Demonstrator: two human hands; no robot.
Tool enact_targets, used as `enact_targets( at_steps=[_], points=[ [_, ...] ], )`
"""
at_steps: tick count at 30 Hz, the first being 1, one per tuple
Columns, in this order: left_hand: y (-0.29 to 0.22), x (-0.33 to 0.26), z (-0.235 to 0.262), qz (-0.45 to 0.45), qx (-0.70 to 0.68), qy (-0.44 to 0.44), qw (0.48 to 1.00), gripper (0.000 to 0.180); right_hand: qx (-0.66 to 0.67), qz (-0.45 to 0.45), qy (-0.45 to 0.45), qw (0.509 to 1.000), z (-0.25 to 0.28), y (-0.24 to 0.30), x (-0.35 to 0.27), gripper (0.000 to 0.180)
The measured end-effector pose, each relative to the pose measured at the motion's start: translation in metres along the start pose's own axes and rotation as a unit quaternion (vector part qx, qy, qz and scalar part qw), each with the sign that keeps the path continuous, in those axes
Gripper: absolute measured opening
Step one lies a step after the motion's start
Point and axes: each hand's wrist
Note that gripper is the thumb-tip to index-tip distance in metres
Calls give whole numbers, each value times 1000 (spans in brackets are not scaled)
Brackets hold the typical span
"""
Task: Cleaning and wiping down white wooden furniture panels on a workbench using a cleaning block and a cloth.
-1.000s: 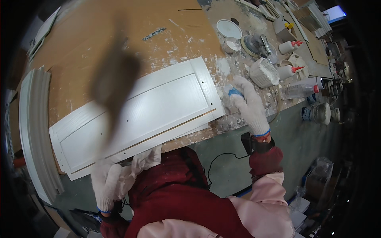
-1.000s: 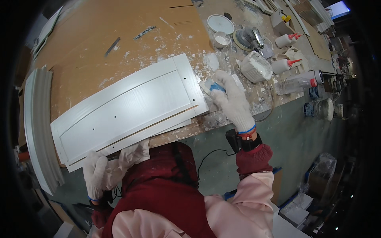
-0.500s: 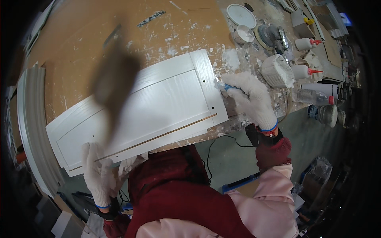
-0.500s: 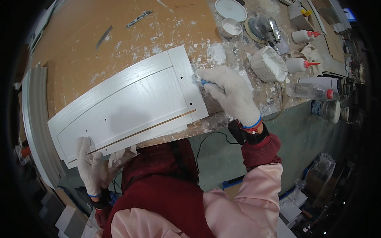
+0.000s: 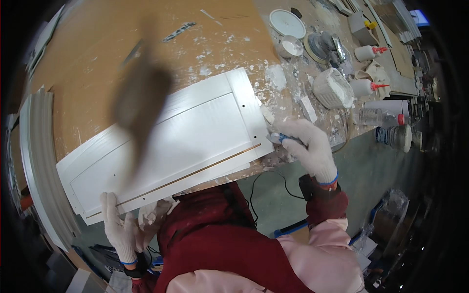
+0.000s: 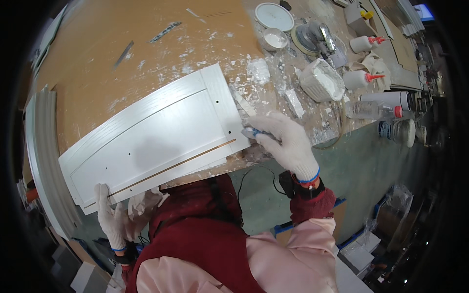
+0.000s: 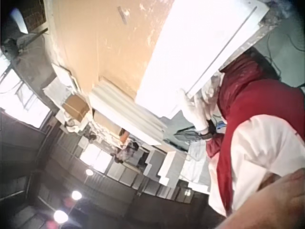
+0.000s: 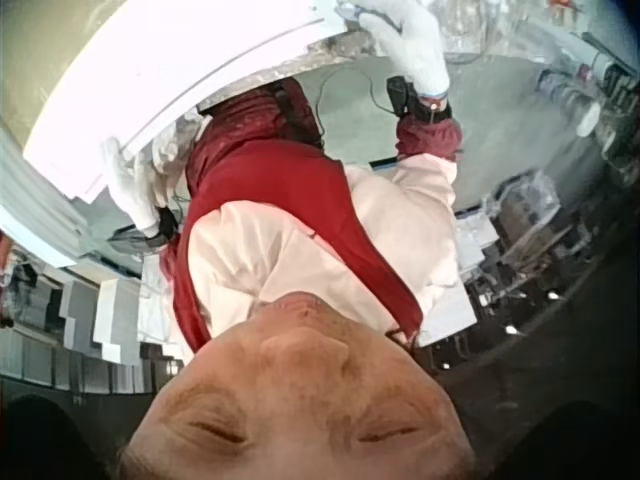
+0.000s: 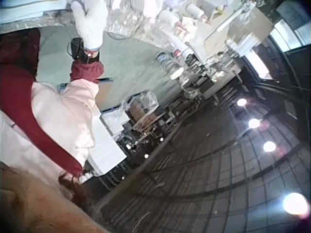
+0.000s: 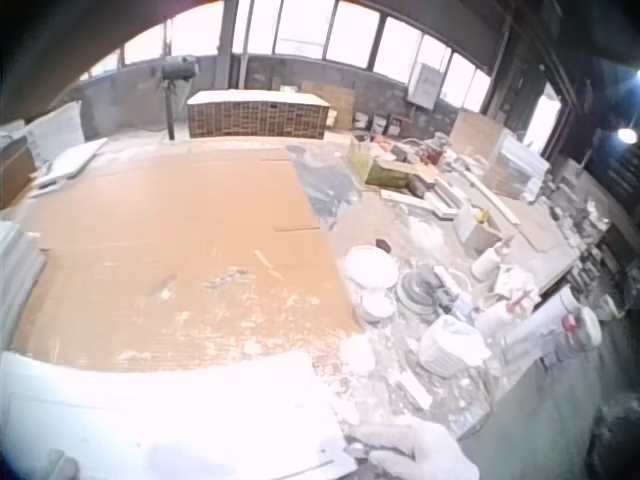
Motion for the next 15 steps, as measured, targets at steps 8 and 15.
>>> enact_targets(
  at_steps=[8, 15],
  points=[
    [36, 3, -3, -19, 32, -75, 997, 56, 60, 28, -170, 983, -55, 22, -57, 34],
    [90, -7, 13, -87, -38, -123, 988, 53, 223, 102, -43, 969, -121, 81, 5, 36]
  ],
)
Point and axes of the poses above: each hand's wrist, its own x-axis towards the middle knuckle, its own z-axis out of the back of the hand, y = z × x, and after that the axes turned 15 degrees about y, right-handed
